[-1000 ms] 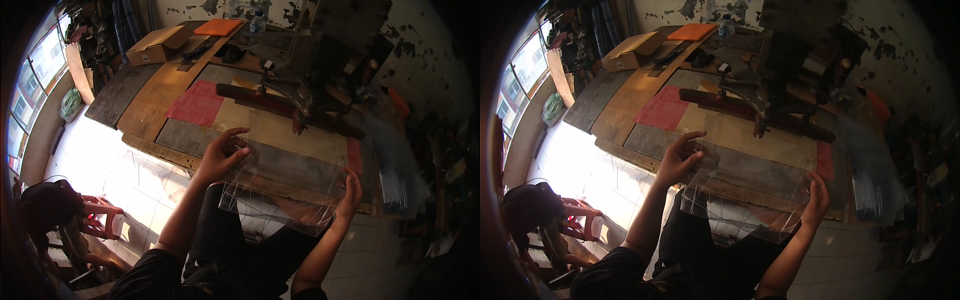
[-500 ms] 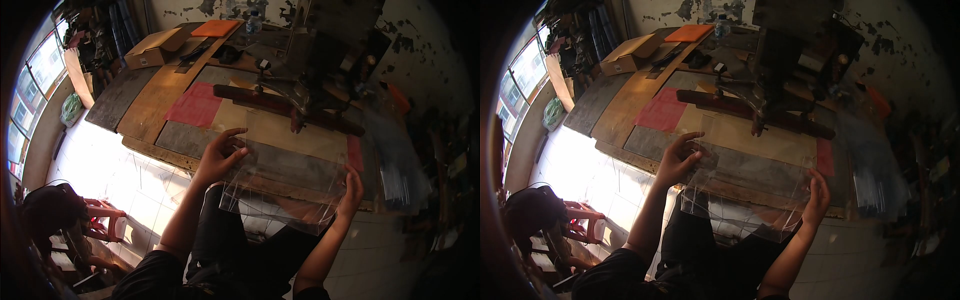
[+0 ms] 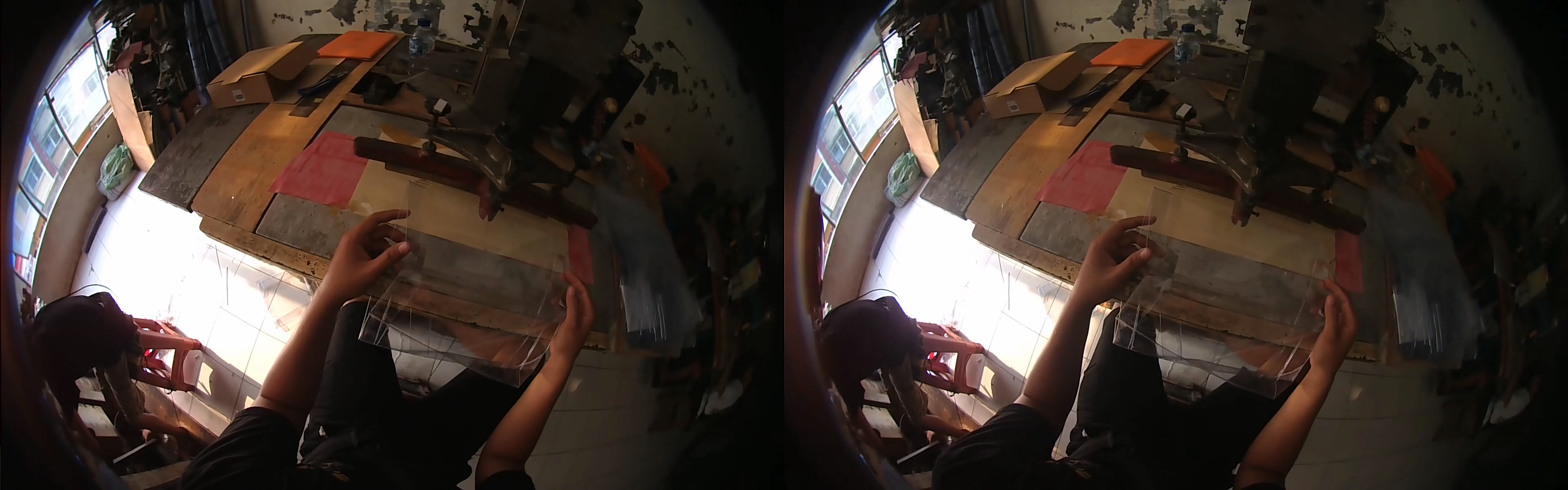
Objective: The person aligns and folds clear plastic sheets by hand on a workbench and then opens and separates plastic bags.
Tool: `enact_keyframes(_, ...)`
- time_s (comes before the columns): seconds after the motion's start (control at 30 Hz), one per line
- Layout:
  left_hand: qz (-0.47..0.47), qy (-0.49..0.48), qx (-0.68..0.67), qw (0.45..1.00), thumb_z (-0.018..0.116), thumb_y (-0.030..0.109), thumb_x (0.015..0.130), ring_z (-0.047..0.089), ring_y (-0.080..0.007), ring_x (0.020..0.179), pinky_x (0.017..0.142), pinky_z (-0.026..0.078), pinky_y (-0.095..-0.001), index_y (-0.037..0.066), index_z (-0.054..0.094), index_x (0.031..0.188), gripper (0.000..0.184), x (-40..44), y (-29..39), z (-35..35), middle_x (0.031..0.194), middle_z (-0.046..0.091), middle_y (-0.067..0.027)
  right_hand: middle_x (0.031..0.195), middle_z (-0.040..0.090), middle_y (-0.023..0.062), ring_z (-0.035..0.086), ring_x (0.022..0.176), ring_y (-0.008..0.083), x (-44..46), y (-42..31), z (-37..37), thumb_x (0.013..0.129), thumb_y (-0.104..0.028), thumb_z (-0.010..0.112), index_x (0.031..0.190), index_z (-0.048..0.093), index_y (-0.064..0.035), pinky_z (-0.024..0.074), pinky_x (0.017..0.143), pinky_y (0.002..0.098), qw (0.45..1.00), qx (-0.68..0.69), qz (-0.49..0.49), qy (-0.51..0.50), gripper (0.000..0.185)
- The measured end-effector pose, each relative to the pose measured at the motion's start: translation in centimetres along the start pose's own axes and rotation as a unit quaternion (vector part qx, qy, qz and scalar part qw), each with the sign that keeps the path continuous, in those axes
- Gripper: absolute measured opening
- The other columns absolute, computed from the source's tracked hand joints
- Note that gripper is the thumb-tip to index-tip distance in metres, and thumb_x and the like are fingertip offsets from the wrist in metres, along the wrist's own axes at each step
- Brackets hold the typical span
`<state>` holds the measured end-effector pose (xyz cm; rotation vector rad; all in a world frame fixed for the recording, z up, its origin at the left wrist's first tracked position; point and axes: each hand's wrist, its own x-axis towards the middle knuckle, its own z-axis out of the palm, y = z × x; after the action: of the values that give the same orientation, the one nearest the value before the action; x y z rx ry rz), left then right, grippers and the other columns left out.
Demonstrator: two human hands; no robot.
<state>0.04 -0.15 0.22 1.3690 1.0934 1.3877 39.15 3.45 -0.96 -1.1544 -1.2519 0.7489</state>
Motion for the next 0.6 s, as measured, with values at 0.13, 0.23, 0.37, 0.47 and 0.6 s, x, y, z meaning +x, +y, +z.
enact_keyframes(0.13,-0.002,-0.001,0.003,1.000,0.073,0.024,0.101,0.073,-0.0144,0.099,0.081,0.059,-0.0279,0.001,0.047,0.151,0.060,0.00,0.02,0.01,0.108,0.076,-0.0110,0.120,0.074,0.0091,0.063,0.093,0.0123,-0.03,-0.13,0.02,0.104,-0.031,0.064,0.125,0.072,0.0011,0.0492,0.079,0.0284,1.000,0.006,-0.005,-0.003,0.039)
enact_keyframes(0.23,0.000,0.000,0.007,1.000,0.073,0.023,0.102,0.073,-0.0149,0.101,0.082,0.059,-0.0284,0.001,0.047,0.151,0.060,-0.01,-0.12,0.02,0.108,0.076,-0.0108,0.120,0.074,0.0091,0.062,0.091,0.0119,-0.08,-0.07,0.08,0.104,-0.031,0.065,0.125,0.073,0.0011,0.0490,0.079,0.0283,1.000,0.008,-0.002,0.000,0.039)
enact_keyframes(0.37,-0.001,0.000,0.022,1.000,0.072,0.023,0.102,0.073,-0.0152,0.101,0.083,0.058,-0.0285,0.001,0.047,0.151,0.059,0.00,-0.04,-0.04,0.108,0.076,-0.0104,0.120,0.072,0.0088,0.064,0.104,0.0139,-0.07,0.07,-0.22,0.105,-0.030,0.063,0.127,0.071,0.0020,0.0483,0.081,0.0300,1.000,0.005,0.003,-0.013,0.040)
enact_keyframes(0.47,-0.002,-0.001,0.021,1.000,0.072,0.023,0.102,0.073,-0.0142,0.100,0.083,0.058,-0.0281,0.001,0.048,0.151,0.059,0.00,-0.11,-0.05,0.108,0.076,-0.0102,0.120,0.072,0.0090,0.064,0.104,0.0138,-0.07,0.12,-0.16,0.105,-0.031,0.063,0.126,0.071,0.0018,0.0483,0.080,0.0300,1.000,0.009,0.005,-0.009,0.040)
enact_keyframes(0.6,-0.003,-0.001,0.011,1.000,0.072,0.024,0.102,0.073,-0.0131,0.098,0.081,0.058,-0.0277,0.001,0.048,0.151,0.059,-0.05,0.07,0.00,0.108,0.076,-0.0100,0.120,0.072,0.0091,0.064,0.104,0.0139,-0.03,0.21,-0.11,0.105,-0.032,0.064,0.126,0.071,0.0016,0.0482,0.080,0.0299,1.000,0.006,-0.002,-0.005,0.040)
